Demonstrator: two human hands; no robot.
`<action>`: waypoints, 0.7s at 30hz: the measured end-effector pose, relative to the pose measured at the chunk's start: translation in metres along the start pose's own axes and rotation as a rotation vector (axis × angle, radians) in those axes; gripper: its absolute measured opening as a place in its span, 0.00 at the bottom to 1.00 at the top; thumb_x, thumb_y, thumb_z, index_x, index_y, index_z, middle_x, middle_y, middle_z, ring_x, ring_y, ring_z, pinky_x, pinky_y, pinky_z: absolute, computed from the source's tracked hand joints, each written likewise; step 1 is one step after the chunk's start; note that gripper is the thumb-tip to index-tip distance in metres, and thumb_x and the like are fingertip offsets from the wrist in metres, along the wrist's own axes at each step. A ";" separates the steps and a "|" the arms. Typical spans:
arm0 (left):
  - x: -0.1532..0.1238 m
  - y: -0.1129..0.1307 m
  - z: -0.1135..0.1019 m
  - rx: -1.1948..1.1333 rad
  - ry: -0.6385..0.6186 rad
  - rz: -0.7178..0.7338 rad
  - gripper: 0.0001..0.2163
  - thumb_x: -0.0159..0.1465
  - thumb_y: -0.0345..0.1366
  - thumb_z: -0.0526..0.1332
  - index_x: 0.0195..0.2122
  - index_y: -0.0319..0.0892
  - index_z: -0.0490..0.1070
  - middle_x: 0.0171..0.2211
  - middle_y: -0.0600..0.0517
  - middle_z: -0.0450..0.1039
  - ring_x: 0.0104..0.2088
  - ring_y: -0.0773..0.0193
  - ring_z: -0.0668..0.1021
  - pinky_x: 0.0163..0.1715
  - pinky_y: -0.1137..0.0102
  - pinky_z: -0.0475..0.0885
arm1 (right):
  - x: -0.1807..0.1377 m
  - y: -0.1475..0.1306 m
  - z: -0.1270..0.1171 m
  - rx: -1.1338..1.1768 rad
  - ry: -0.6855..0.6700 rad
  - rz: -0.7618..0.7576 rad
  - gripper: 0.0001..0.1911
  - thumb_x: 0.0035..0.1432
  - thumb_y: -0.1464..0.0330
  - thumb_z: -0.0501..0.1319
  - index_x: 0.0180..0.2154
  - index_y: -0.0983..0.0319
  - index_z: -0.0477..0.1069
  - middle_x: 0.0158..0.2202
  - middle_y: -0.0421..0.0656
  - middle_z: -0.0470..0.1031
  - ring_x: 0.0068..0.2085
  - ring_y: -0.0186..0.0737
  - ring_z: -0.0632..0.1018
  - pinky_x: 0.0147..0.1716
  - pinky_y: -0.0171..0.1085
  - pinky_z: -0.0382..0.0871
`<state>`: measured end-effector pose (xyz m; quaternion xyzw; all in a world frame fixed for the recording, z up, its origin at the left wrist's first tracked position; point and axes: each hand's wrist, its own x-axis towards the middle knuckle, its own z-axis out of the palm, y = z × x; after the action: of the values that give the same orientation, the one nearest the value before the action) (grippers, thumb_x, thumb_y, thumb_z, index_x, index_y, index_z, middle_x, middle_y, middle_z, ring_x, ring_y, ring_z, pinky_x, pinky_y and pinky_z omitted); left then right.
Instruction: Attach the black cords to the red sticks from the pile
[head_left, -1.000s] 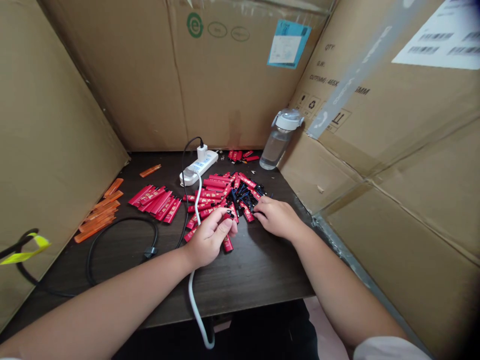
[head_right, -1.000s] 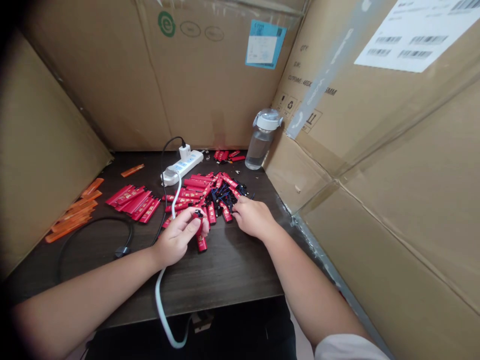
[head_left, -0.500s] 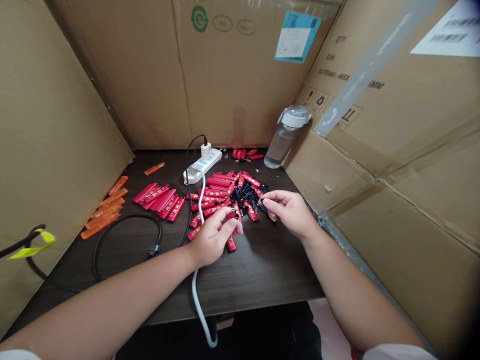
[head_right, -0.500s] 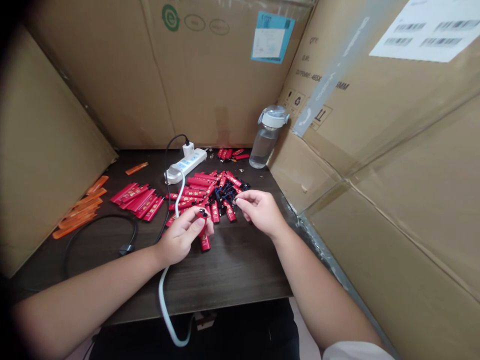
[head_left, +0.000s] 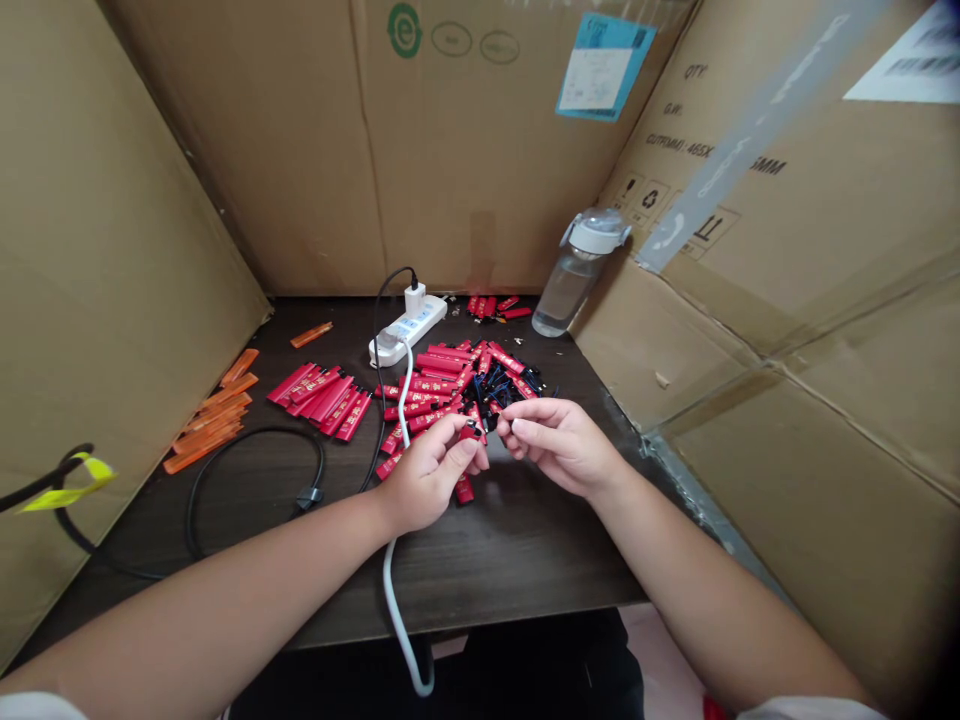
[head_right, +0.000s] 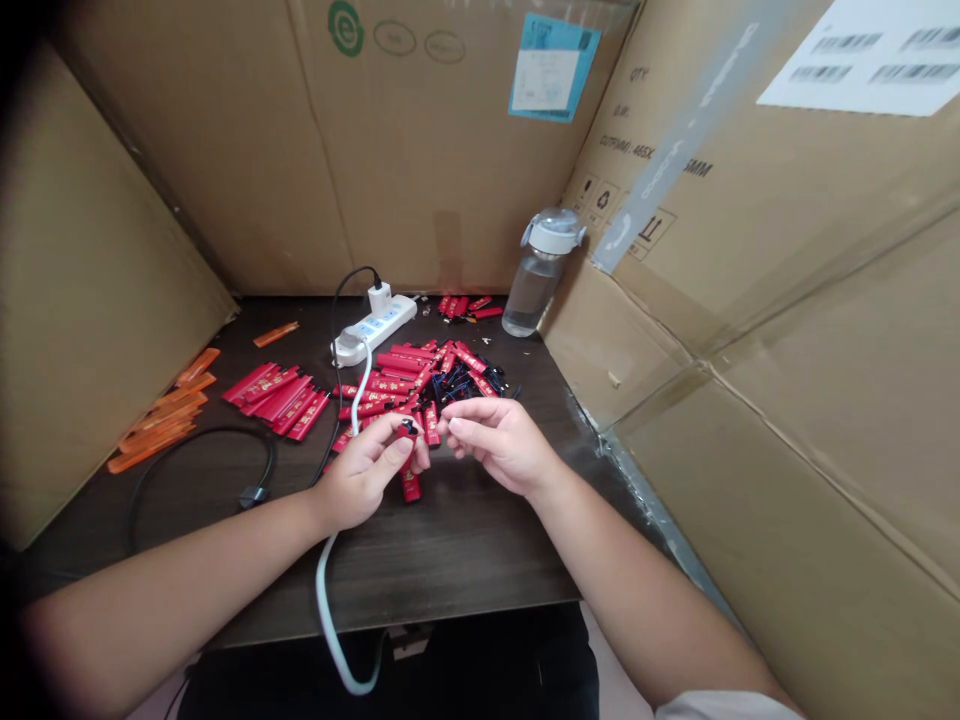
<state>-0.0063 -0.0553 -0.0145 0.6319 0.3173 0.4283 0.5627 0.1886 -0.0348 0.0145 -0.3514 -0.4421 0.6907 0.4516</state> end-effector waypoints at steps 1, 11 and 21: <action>0.000 0.000 0.000 -0.010 0.002 -0.006 0.13 0.67 0.45 0.52 0.39 0.40 0.65 0.32 0.51 0.72 0.32 0.67 0.73 0.37 0.68 0.71 | 0.000 0.001 0.002 -0.033 0.020 -0.032 0.12 0.44 0.69 0.72 0.34 0.62 0.78 0.29 0.42 0.80 0.26 0.29 0.76 0.27 0.30 0.72; -0.001 0.000 0.002 -0.046 -0.015 -0.054 0.14 0.66 0.47 0.53 0.42 0.41 0.64 0.31 0.52 0.70 0.29 0.68 0.73 0.28 0.72 0.73 | -0.002 0.010 0.006 -0.178 0.057 -0.188 0.12 0.47 0.66 0.71 0.36 0.62 0.79 0.37 0.44 0.79 0.31 0.36 0.80 0.33 0.38 0.78; -0.001 -0.004 0.003 0.069 0.003 -0.038 0.12 0.67 0.44 0.54 0.44 0.41 0.65 0.33 0.51 0.72 0.32 0.66 0.75 0.33 0.70 0.73 | -0.008 0.015 0.026 -0.436 0.213 -0.463 0.05 0.46 0.69 0.70 0.30 0.60 0.78 0.35 0.43 0.80 0.35 0.39 0.80 0.37 0.39 0.77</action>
<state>-0.0039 -0.0570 -0.0190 0.6439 0.3448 0.4075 0.5482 0.1633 -0.0525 0.0112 -0.4002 -0.5979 0.4183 0.5544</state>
